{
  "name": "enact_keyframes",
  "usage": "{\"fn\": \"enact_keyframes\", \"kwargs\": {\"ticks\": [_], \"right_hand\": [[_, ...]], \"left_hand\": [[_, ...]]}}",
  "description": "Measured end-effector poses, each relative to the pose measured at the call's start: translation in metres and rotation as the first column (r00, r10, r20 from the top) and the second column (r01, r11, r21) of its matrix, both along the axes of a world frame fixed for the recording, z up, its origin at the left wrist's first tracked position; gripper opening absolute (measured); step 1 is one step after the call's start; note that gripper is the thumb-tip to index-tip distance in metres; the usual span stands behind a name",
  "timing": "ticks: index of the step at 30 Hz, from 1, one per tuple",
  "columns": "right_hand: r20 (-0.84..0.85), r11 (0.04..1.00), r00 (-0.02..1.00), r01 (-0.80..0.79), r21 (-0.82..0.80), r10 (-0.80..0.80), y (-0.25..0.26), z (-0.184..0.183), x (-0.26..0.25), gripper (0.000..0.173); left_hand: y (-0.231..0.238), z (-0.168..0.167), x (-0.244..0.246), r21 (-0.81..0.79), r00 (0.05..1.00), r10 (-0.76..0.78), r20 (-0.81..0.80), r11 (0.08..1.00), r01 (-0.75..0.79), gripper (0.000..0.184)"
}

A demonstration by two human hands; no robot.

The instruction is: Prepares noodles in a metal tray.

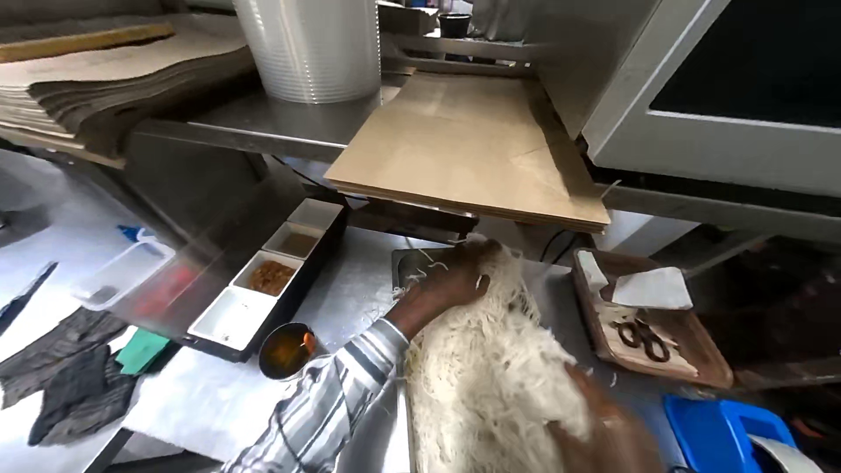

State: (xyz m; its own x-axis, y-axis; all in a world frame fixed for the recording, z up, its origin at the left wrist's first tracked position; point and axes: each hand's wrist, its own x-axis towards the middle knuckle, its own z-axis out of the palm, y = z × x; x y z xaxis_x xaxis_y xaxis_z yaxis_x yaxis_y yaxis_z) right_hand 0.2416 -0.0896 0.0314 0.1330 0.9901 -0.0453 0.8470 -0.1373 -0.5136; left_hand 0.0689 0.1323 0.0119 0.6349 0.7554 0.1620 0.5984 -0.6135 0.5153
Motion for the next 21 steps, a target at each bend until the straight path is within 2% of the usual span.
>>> {"fn": "enact_keyframes", "kwargs": {"ticks": [3,7,8,9,11,13,15,16,19,21], "right_hand": [[0.015,0.999,1.0,-0.007,-0.036,0.008,-0.017,-0.032,-0.006,0.053],[-0.003,0.959,0.994,0.105,0.263,-0.108,-0.046,-0.064,-0.016,0.043],[0.009,0.96,0.995,0.098,0.262,-0.103,-0.049,-0.075,-0.018,0.044],[0.01,0.978,0.997,0.078,0.191,-0.082,-0.051,-0.081,-0.02,0.046],[0.033,0.996,0.998,0.051,0.071,-0.053,-0.051,-0.084,-0.02,0.044],[0.046,0.982,0.994,0.096,0.16,-0.104,-0.051,-0.083,-0.015,0.038],[0.004,0.956,0.991,0.127,0.266,-0.132,-0.053,-0.082,-0.011,0.038],[-0.027,0.96,0.995,0.099,0.261,-0.096,-0.053,-0.082,-0.01,0.038],[0.018,0.995,0.995,-0.097,-0.026,0.098,-0.048,-0.073,-0.007,0.036],[0.013,0.995,0.996,-0.089,0.048,0.088,-0.047,-0.071,-0.01,0.03]], "left_hand": [[0.004,-0.007,0.009,0.037,0.999,0.027,-0.029,0.999,-0.026,0.065],[-0.004,0.022,0.018,0.072,0.978,0.193,0.081,0.977,-0.198,0.052],[-0.003,0.023,0.02,0.086,0.969,0.219,0.114,0.97,-0.229,0.049],[-0.001,0.022,0.022,0.061,0.97,0.218,0.11,0.972,-0.225,0.05],[0.01,0.015,0.021,-0.073,0.989,0.139,-0.039,0.987,-0.142,0.056],[0.017,0.013,0.017,-0.1,0.988,0.129,-0.084,0.985,-0.137,0.055],[0.01,0.019,0.011,-0.152,0.979,0.2,0.048,0.97,-0.19,0.055],[0.009,0.02,0.01,-0.194,0.977,0.198,0.079,0.964,-0.18,0.056],[0.018,0.021,0.009,-0.213,0.997,0.017,-0.074,0.976,-0.032,0.056],[0.014,0.029,0.006,-0.179,0.992,0.126,-0.033,0.975,-0.13,0.054]]}}
